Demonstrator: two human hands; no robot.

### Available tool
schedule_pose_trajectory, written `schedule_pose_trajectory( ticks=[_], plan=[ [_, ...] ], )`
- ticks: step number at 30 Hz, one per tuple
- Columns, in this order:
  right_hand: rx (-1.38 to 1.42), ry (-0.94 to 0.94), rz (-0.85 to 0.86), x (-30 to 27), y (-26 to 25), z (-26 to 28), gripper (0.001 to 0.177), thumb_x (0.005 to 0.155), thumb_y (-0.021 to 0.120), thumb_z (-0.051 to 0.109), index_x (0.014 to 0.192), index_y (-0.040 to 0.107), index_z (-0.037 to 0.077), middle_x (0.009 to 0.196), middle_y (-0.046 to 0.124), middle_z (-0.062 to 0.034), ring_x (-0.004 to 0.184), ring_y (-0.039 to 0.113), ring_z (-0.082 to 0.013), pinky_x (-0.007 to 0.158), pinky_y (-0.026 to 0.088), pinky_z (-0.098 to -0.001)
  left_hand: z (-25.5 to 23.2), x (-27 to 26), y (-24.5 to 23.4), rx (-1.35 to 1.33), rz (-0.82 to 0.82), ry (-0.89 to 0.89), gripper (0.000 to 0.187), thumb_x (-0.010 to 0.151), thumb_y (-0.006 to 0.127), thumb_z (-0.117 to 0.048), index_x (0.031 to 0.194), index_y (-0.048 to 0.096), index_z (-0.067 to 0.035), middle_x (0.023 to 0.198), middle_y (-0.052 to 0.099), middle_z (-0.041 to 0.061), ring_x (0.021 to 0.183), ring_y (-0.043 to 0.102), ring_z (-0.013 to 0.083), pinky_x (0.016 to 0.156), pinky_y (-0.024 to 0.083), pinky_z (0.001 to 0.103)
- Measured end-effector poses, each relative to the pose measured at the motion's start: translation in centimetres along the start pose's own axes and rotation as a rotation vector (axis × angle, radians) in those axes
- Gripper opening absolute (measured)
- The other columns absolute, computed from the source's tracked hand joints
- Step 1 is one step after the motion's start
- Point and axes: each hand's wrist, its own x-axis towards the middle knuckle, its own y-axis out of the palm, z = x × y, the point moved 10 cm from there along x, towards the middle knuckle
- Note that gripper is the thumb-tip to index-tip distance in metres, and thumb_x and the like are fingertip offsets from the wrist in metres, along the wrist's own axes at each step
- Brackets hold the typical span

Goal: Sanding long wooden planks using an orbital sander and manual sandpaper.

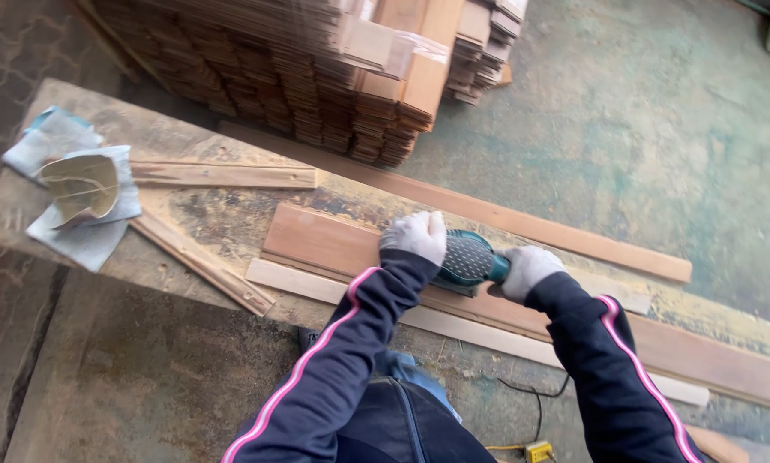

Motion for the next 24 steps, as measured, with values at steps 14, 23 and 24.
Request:
schedule_pose_trajectory(
  ticks=[14, 23, 24],
  plan=[
    [0.029, -0.020, 0.022, -0.9, -1.2, 9.5, 0.048, 0.072, 0.082, 0.037, 0.118, 0.074, 0.026, 0.100, 0.077, -0.0115, 0.098, 0.073, -0.0339, 0.088, 0.057, -0.0439, 5.4, 1.2, -7.6, -0.130, 0.045, -0.120, 0.042, 0.098, 0.048, -0.036, 0.084, 0.076, -0.008, 0.083, 0.074, 0.019, 0.081, 0.070, 0.0407, 0.074, 0.054, 0.050],
    [0.059, -0.027, -0.017, -1.0, -1.8, 14.7, 0.055, 0.074, 0.078, 0.032, 0.128, 0.069, 0.030, 0.104, 0.076, -0.0137, 0.100, 0.072, -0.0346, 0.090, 0.057, -0.0442, 9.4, 2.2, -10.8, -0.086, 0.073, -0.097, 0.047, 0.100, 0.044, -0.038, 0.082, 0.074, -0.007, 0.082, 0.073, 0.020, 0.078, 0.070, 0.0406, 0.073, 0.053, 0.049],
    [0.060, -0.041, -0.029, -1.0, -1.9, 15.3, 0.054, 0.075, 0.075, 0.030, 0.128, 0.070, 0.031, 0.105, 0.076, -0.0138, 0.101, 0.072, -0.0347, 0.091, 0.056, -0.0445, 9.9, 2.3, -10.9, -0.067, 0.072, -0.091, 0.048, 0.101, 0.043, -0.037, 0.081, 0.073, -0.006, 0.081, 0.073, 0.020, 0.077, 0.070, 0.0407, 0.073, 0.053, 0.049]
  ],
)
